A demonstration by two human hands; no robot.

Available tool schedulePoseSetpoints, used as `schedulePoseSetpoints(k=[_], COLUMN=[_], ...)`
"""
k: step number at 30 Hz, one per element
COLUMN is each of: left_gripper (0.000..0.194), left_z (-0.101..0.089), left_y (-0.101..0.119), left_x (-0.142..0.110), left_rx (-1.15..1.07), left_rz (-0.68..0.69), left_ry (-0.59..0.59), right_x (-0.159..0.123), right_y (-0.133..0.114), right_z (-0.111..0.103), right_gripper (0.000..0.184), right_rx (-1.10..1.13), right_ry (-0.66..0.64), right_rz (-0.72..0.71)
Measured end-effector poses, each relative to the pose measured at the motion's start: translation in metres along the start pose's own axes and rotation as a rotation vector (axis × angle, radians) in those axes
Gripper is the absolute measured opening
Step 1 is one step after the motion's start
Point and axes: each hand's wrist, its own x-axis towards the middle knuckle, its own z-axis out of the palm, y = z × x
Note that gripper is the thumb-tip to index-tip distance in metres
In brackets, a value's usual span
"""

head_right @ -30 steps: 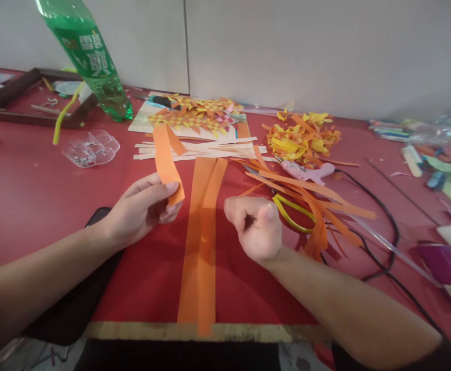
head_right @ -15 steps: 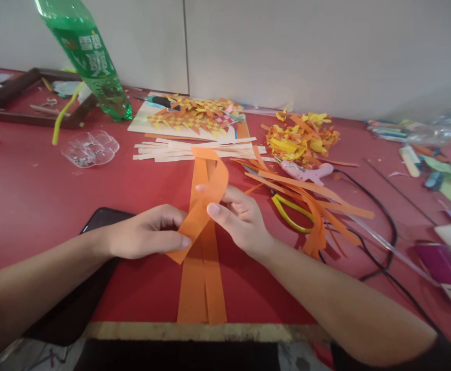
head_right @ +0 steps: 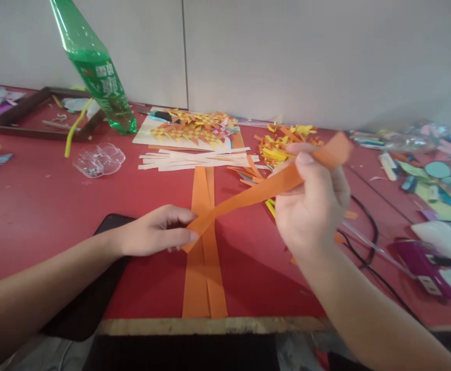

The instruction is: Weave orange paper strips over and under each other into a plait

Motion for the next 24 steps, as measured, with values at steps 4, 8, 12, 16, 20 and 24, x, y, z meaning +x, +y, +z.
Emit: schedulePoseSetpoints(k=[4, 8, 12, 16, 20, 24], left_gripper=[0.029, 0.024, 0.025, 0.039, 0.077, 0.077], left_z=[-0.002, -0.006, -0.007, 0.0, 0.01, 0.016], left_y=[0.011, 0.016, 0.007, -0.003, -0.001, 0.005], left_x=[-0.005, -0.01, -0.014, -0.016, -0.012, -0.003], left_rx=[0.14, 0.266, 0.224, 0.264, 0.451, 0.424], left_rz=[0.017, 0.024, -0.035, 0.032, 0.179, 0.372], left_ry=[0.26, 0.483, 0.531, 0.465, 0.281, 0.208], right_x=[0.023, 0.032, 0.022, -0.004, -0.028, -0.036], right_y=[-0.002, 0.002, 0.01, 0.004, -0.021, -0.039], right_z=[-0.027, -0.054, -0.062, -0.045, -0.016, 0.004], right_gripper=[0.016, 0.021, 0.018, 0.028, 0.027, 0.028], right_rx=[-0.066, -0.089, -0.092, -0.025, 0.027, 0.147], right_ry=[0.14, 0.215, 0.223, 0.118, -0.028, -0.167], right_rz=[-0.165, -0.162, -0.029, 0.034, 0.174, 0.242])
